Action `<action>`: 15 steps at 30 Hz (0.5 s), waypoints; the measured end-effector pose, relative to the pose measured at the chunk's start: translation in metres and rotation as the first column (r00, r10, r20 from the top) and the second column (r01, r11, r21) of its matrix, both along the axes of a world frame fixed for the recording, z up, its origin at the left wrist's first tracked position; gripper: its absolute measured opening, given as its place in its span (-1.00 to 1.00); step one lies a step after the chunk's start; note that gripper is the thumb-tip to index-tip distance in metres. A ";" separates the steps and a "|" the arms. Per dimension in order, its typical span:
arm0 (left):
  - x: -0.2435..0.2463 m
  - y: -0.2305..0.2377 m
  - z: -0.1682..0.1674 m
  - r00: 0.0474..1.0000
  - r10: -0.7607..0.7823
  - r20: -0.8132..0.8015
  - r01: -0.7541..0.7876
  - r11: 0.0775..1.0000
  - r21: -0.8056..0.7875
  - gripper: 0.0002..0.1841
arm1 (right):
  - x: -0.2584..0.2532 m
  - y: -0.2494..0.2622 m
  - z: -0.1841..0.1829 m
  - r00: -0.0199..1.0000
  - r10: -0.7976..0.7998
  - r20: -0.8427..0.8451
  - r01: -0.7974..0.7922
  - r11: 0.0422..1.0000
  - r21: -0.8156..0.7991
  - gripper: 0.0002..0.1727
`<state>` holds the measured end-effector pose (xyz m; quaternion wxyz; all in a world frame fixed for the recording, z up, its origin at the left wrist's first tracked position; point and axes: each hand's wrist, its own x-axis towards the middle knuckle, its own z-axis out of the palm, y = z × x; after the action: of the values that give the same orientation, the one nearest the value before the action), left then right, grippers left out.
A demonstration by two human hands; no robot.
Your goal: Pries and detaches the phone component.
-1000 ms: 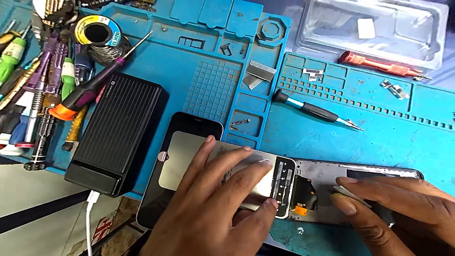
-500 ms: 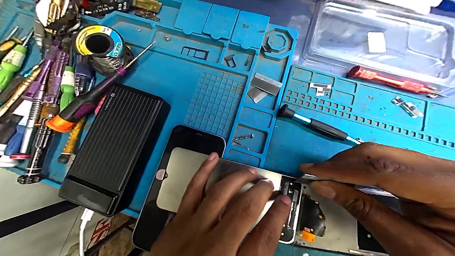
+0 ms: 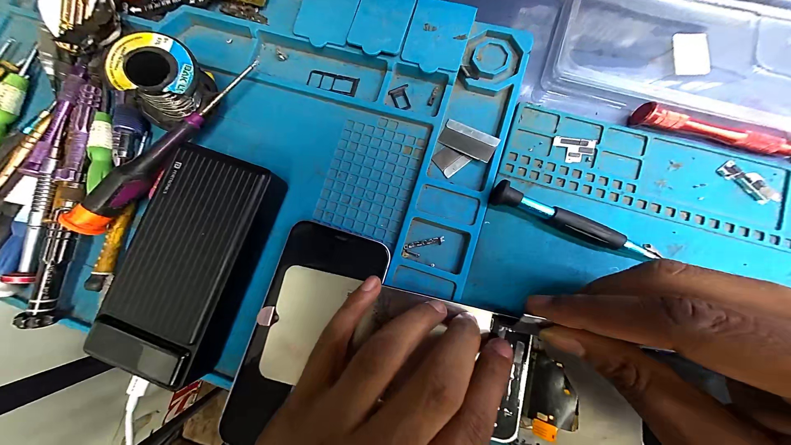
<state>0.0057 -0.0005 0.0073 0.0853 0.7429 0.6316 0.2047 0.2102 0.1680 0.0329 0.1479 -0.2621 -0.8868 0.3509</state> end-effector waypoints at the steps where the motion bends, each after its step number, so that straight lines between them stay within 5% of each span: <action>1: 0.000 0.000 0.000 1.000 0.001 -0.004 -0.001 1.000 0.004 -0.49 | -0.001 0.001 -0.001 1.000 0.008 -0.004 -0.008 1.000 0.011 -0.83; 15: 0.000 0.001 -0.001 1.000 0.004 -0.018 -0.003 1.000 0.003 -0.51 | -0.004 -0.002 -0.006 1.000 -0.018 -0.008 0.018 0.999 0.037 -0.82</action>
<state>0.0053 0.0003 0.0066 0.0782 0.7437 0.6333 0.1992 0.2067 0.1663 0.0271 0.1593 -0.2659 -0.8901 0.3343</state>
